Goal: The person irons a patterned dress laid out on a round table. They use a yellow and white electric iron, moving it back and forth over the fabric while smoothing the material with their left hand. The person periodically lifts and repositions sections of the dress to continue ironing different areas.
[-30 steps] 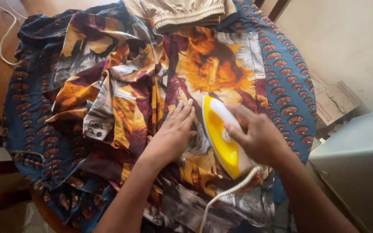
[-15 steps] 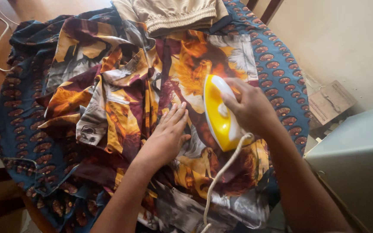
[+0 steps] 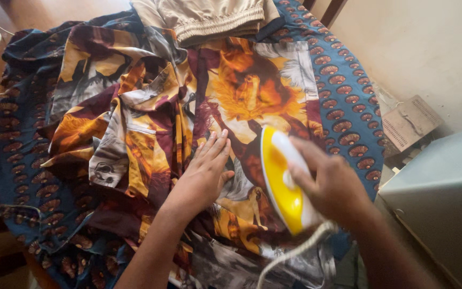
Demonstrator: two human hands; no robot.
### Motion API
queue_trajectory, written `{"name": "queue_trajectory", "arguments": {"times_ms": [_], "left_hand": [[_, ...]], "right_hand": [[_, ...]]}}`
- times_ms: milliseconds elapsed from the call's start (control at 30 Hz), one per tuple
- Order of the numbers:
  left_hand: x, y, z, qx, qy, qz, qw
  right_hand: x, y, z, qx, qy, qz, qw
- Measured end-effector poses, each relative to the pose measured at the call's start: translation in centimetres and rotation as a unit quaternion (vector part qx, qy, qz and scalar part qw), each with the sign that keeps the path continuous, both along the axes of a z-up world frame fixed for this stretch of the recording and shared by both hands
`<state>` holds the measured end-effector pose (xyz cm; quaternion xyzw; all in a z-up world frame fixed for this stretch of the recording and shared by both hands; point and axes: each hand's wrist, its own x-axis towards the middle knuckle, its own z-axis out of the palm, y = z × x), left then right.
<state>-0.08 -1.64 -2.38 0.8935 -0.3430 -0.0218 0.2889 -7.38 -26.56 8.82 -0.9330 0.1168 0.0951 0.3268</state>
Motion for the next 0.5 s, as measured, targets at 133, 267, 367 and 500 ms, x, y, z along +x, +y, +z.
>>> {"name": "queue_trajectory", "arguments": {"times_ms": [133, 267, 367, 500], "left_hand": [[0.2, -0.1, 0.2, 0.002, 0.01, 0.001, 1.0], [0.2, -0.2, 0.2, 0.005, 0.017, 0.003, 1.0], [0.1, 0.0, 0.1, 0.01, -0.003, 0.0, 1.0], [0.0, 0.1, -0.1, -0.006, -0.003, -0.001, 1.0]], "right_hand": [[3.9, -1.0, -1.5, 0.047, -0.101, 0.006, 0.994], [5.4, -0.9, -2.1, 0.08, -0.136, -0.005, 0.987], [4.8, -0.9, -1.5, 0.056, -0.159, 0.037, 0.985], [1.3, -0.5, -0.1, -0.007, -0.019, 0.032, 0.999]]}}
